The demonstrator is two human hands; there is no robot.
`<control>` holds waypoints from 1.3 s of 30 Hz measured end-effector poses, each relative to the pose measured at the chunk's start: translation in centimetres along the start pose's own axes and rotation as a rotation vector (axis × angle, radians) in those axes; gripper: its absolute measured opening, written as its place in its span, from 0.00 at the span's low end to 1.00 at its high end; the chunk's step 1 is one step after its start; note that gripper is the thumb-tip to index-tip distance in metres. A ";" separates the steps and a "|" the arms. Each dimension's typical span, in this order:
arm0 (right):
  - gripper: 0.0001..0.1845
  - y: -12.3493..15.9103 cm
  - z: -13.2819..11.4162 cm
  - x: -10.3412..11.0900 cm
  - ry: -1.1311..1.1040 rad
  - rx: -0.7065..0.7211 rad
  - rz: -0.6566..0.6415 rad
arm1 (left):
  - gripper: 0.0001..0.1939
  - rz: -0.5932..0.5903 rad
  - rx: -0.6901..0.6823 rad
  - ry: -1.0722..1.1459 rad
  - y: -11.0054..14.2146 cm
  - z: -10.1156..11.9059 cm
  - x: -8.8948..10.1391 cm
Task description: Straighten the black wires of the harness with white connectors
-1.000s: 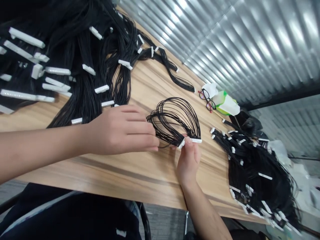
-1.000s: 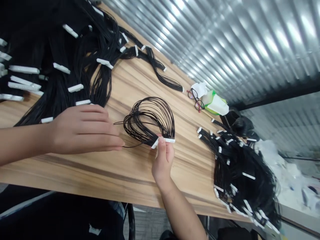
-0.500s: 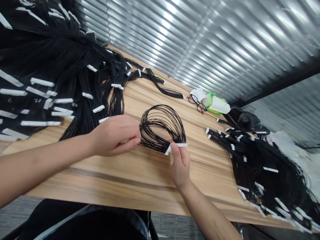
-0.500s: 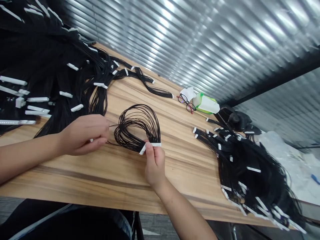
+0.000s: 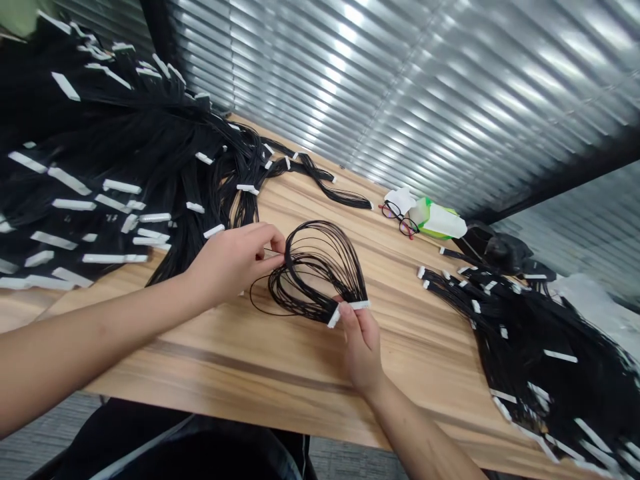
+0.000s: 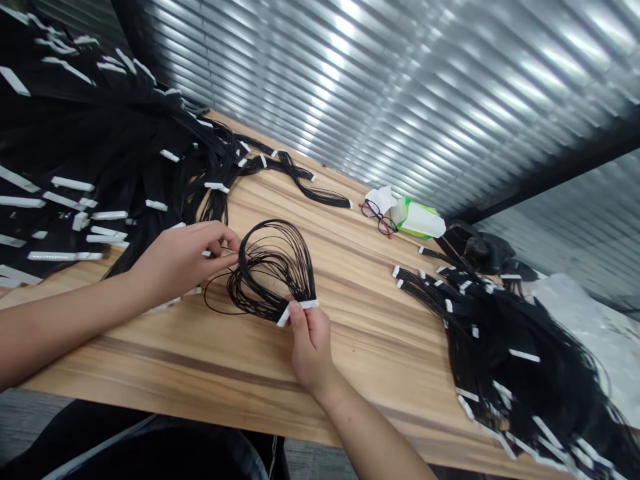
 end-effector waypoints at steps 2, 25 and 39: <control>0.24 0.3 0.1 -0.5 -0.024 -0.004 -0.036 | 0.04 -0.025 0.069 0.087 -0.5 -0.7 -0.3; 0.30 0.6 -1.6 -3.5 -0.316 -0.230 -0.458 | 0.10 -0.117 -0.667 0.268 2.0 3.9 -2.1; 0.30 1.1 -2.8 -3.7 -0.306 -0.173 -0.601 | 0.17 -0.415 -0.296 0.398 1.6 4.5 -3.5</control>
Point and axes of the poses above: each hand's wrist, its own y-axis away from the middle knuckle, its own x-axis out of the back of the hand, z = x × y, the point moved 7 cm from there along -y, towards the middle knuckle, and after that the axes turned 14 degrees about x, right-handed, at the moved point
